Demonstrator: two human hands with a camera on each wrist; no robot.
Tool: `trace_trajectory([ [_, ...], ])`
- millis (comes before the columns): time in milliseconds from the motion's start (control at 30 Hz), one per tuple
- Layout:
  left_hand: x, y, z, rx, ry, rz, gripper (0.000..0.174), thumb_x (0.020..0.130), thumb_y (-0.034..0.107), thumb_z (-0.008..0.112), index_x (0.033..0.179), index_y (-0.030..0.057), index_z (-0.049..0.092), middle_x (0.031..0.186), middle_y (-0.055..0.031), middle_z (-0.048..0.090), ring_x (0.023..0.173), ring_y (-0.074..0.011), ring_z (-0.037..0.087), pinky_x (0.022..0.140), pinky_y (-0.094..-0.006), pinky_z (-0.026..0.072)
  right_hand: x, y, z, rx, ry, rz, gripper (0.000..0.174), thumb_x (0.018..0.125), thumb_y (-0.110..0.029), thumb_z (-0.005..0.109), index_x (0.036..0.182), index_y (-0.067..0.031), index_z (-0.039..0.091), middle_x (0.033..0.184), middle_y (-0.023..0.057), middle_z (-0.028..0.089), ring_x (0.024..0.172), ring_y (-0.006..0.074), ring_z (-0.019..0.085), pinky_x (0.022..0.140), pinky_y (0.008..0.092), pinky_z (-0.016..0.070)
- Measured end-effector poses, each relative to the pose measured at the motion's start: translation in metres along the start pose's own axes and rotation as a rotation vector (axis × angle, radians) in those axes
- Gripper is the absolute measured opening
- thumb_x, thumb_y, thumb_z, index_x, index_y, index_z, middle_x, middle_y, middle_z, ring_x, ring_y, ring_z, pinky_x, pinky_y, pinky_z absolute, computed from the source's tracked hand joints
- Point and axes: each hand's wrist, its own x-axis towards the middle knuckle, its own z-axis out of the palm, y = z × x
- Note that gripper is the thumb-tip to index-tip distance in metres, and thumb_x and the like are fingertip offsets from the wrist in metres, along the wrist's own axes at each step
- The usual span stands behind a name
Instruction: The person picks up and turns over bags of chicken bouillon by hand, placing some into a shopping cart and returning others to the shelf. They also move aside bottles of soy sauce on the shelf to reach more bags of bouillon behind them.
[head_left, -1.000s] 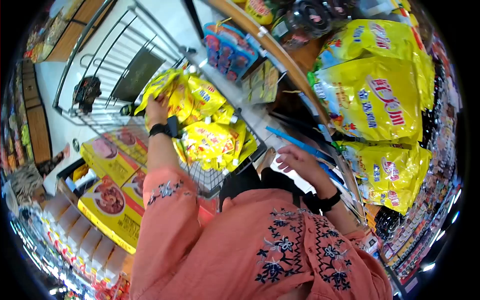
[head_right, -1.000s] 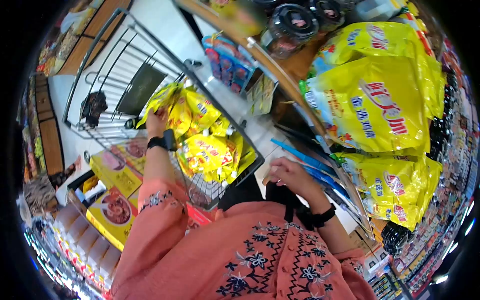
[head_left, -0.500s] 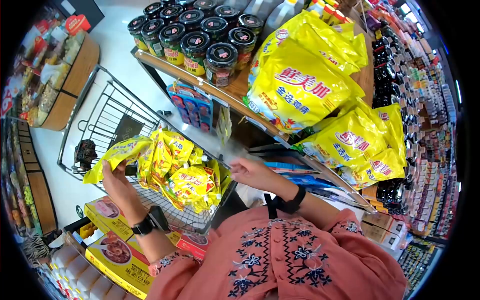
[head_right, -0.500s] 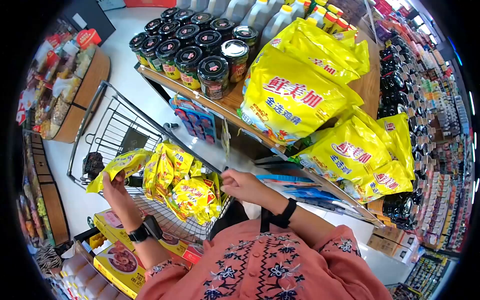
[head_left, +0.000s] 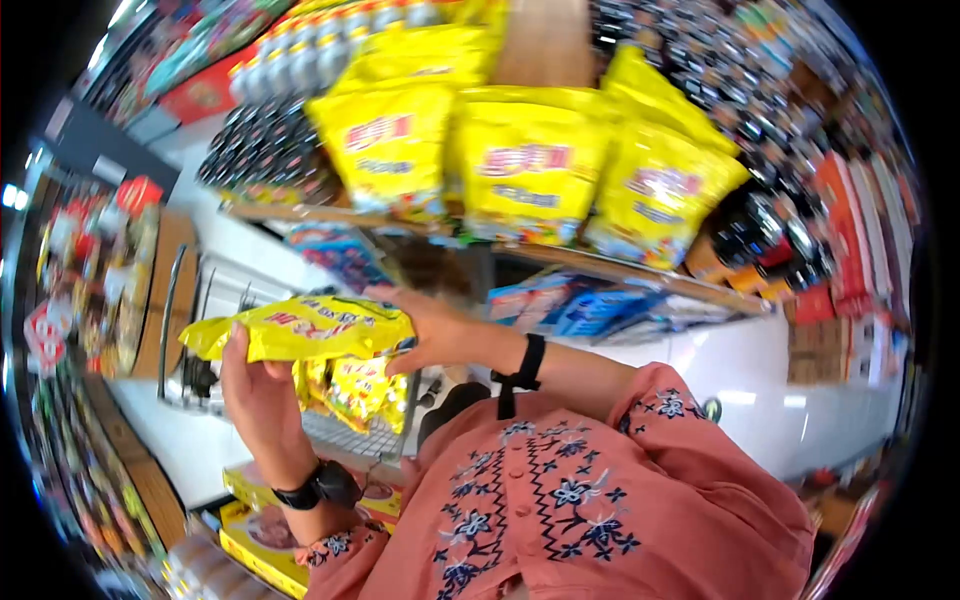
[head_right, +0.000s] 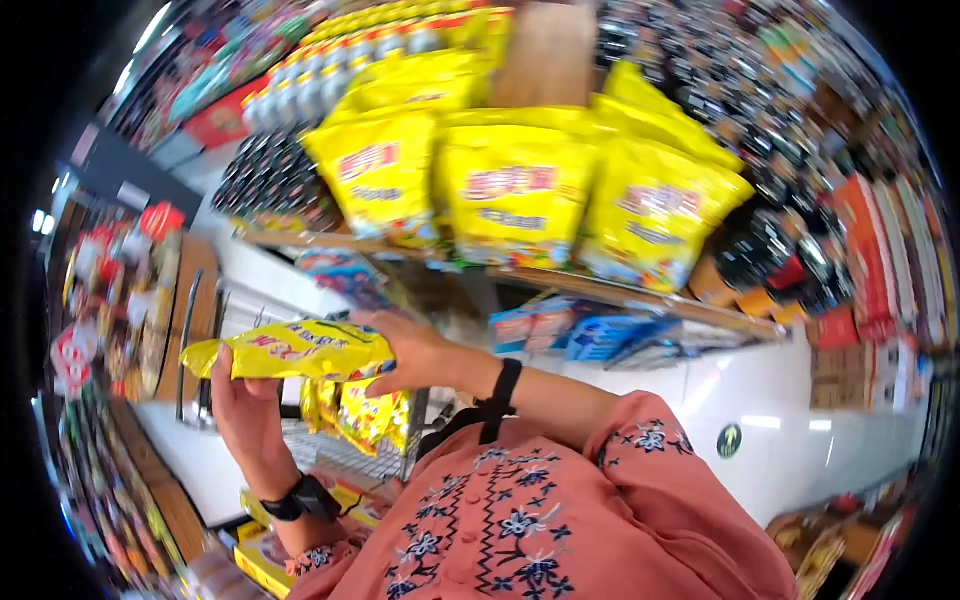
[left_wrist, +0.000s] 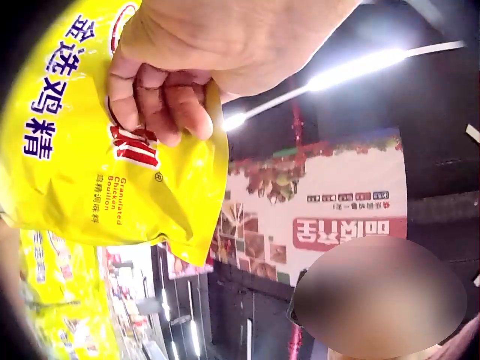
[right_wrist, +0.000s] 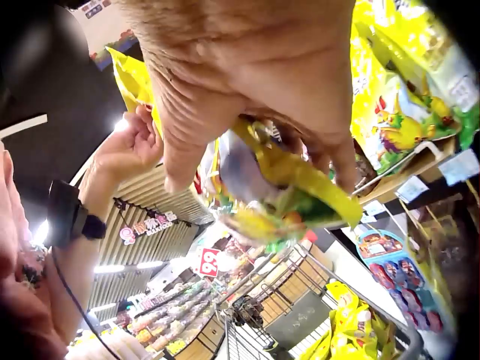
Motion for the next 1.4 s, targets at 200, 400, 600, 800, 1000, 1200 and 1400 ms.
trace_trajectory([
  [200,-0.033,-0.039,0.150,0.184,-0.134,-0.035,0.025,0.102,0.029,0.058,0.105,0.0049,0.063,0.085,-0.0042,0.066,0.073,-0.0132,0.059,0.078,-0.0319,0.0492,-0.100,-0.028,-0.056,0.248,0.378,0.040,0.080,0.079,-0.028,0.084,0.145,-0.0050,0.044,0.131,0.0164,0.060,0.121,0.0264,0.060,0.101,0.0359,0.0470],
  [400,-0.036,-0.055,0.213,0.418,-0.615,0.053,0.044,0.108,0.037,0.043,0.113,-0.0041,0.060,0.094,-0.0107,0.066,0.083,-0.0194,0.063,0.077,-0.0324,0.0500,-0.177,-0.077,-0.118,0.725,0.415,0.299,0.056,0.092,-0.020,0.071,0.142,-0.0040,0.051,0.122,0.0040,0.067,0.105,0.0103,0.063,0.093,0.0281,0.0501],
  [600,-0.010,-0.113,0.155,0.887,-0.336,0.404,0.050,0.104,0.038,0.053,0.135,-0.0013,0.051,0.131,-0.0128,0.059,0.124,-0.0223,0.055,0.096,-0.0331,0.0469,-0.242,-0.068,-0.149,1.018,0.554,0.382,0.049,0.093,-0.020,0.070,0.136,-0.0007,0.056,0.126,0.0098,0.067,0.112,0.0164,0.064,0.098,0.0317,0.0507],
  [800,-0.046,-0.178,0.139,0.322,-0.742,-0.446,0.092,0.094,0.067,0.053,0.148,-0.0047,0.035,0.145,-0.0165,0.050,0.130,-0.0260,0.053,0.107,-0.0404,0.0435,-0.260,-0.070,-0.157,1.128,0.592,0.439,0.049,0.096,-0.023,0.066,0.135,0.0033,0.054,0.126,0.0166,0.066,0.106,0.0209,0.069,0.092,0.0339,0.0573],
  [1000,-0.075,-0.177,0.149,0.350,-0.670,-0.484,0.075,0.088,0.041,0.076,0.142,-0.0026,0.046,0.131,-0.0115,0.062,0.116,-0.0189,0.061,0.100,-0.0324,0.0467,-0.260,-0.063,-0.155,1.111,0.538,0.458,0.051,0.096,-0.027,0.066,0.134,0.0036,0.054,0.125,0.0166,0.066,0.106,0.0209,0.069,0.092,0.0337,0.0570],
  [1200,-0.080,-0.179,0.147,0.411,-0.584,-0.484,0.072,0.090,0.040,0.074,0.140,-0.0036,0.047,0.129,-0.0125,0.063,0.113,-0.0189,0.063,0.097,-0.0323,0.0491,-0.261,-0.058,-0.149,1.083,0.519,0.444,0.056,0.096,-0.032,0.067,0.137,0.0034,0.051,0.126,0.0162,0.065,0.105,0.0206,0.069,0.090,0.0334,0.0579],
  [1400,-0.080,-0.180,0.145,0.388,-0.555,-0.528,0.060,0.100,0.042,0.060,0.138,-0.0043,0.051,0.127,-0.0149,0.065,0.110,-0.0203,0.067,0.095,-0.0317,0.0530,-0.263,-0.052,-0.144,1.151,0.470,0.473,0.063,0.094,-0.031,0.071,0.141,0.0025,0.047,0.130,0.0169,0.063,0.109,0.0215,0.068,0.092,0.0342,0.0578],
])
